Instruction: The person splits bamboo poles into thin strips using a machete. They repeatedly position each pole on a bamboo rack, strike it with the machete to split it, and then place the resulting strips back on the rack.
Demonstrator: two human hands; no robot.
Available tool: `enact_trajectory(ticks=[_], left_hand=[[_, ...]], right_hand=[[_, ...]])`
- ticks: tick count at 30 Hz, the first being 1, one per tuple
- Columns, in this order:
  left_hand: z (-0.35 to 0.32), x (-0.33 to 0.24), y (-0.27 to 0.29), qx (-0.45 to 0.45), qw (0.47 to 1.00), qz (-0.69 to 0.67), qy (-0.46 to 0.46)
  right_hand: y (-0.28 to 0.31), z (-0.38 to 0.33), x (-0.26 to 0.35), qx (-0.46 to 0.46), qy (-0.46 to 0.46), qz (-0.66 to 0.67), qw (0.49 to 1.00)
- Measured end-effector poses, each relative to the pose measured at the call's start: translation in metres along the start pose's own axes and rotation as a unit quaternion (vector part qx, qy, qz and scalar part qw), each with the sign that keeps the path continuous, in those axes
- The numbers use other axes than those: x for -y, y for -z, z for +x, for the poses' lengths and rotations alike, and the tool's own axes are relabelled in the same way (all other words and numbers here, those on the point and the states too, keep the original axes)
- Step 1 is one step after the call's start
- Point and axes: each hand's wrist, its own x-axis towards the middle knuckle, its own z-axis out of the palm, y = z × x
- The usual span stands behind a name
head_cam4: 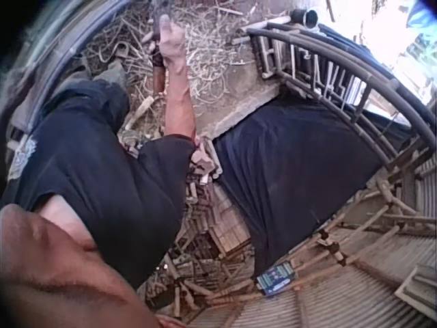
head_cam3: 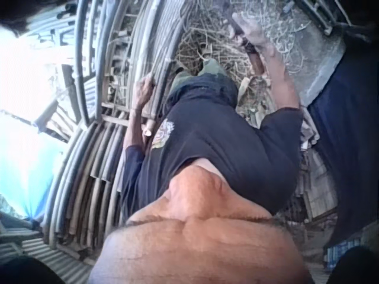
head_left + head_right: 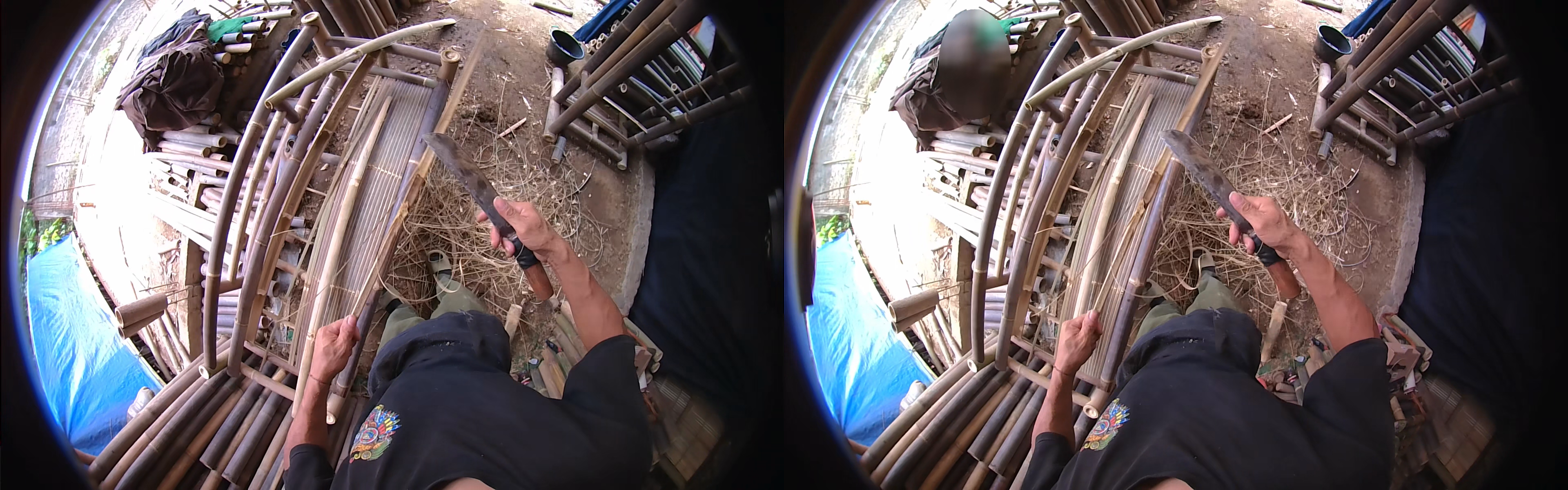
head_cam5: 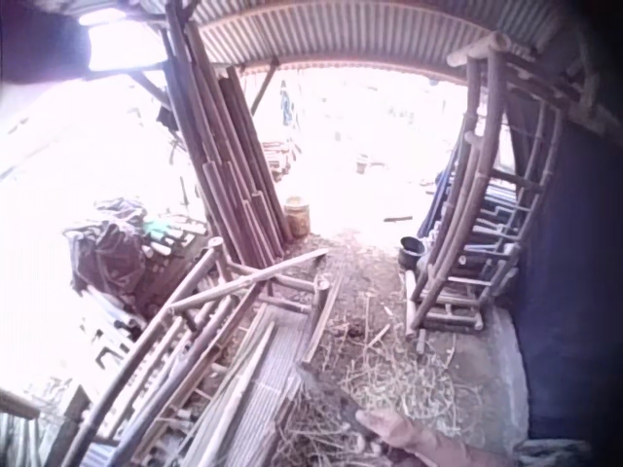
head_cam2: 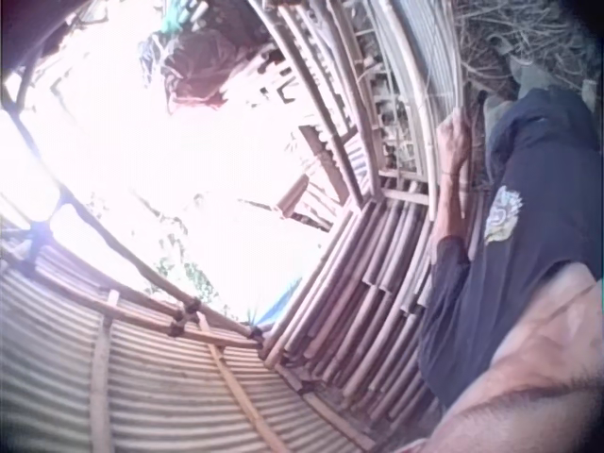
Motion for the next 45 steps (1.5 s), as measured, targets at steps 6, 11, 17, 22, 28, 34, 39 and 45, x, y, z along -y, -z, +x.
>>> enact_trajectory(ticks=[6, 11, 17, 22, 28, 34, 39, 45], left_hand=[[-0.008, -0.008, 0.001, 0.010, 0.997, 0.054, -0.061], [-0.022, 0.006, 0.007, 0.027, 0.996, 0.084, -0.032], [-0.016, 0.004, -0.010, 0.027, 0.996, 0.049, -0.071], [-0.018, 0.003, -0.028, -0.127, 0.968, 0.159, -0.148], [-0.022, -0.005, -0.040, -0.049, 0.990, 0.112, -0.065], [0.021, -0.037, -0.053, 0.125, 0.979, -0.152, -0.051], [0.042, -0.051, -0.037, 0.074, 0.977, -0.194, -0.054], [0.023, -0.003, 0.044, -0.011, 0.984, -0.175, 0.011]], right_hand=[[-0.012, 0.010, -0.010, -0.023, 0.075, -0.051, 0.996], [-0.011, -0.003, -0.022, 0.007, 0.073, 0.124, 0.990], [-0.035, -0.009, -0.028, 0.099, -0.010, -0.016, 0.995], [-0.033, 0.023, -0.041, -0.137, 0.144, 0.206, 0.958], [-0.087, 0.049, -0.042, -0.197, 0.158, 0.210, 0.944], [-0.091, 0.041, -0.026, -0.102, 0.156, 0.075, 0.980], [-0.066, 0.024, -0.003, -0.177, 0.207, -0.023, 0.962], [0.095, 0.004, -0.029, -0.364, 0.177, -0.497, 0.768]])
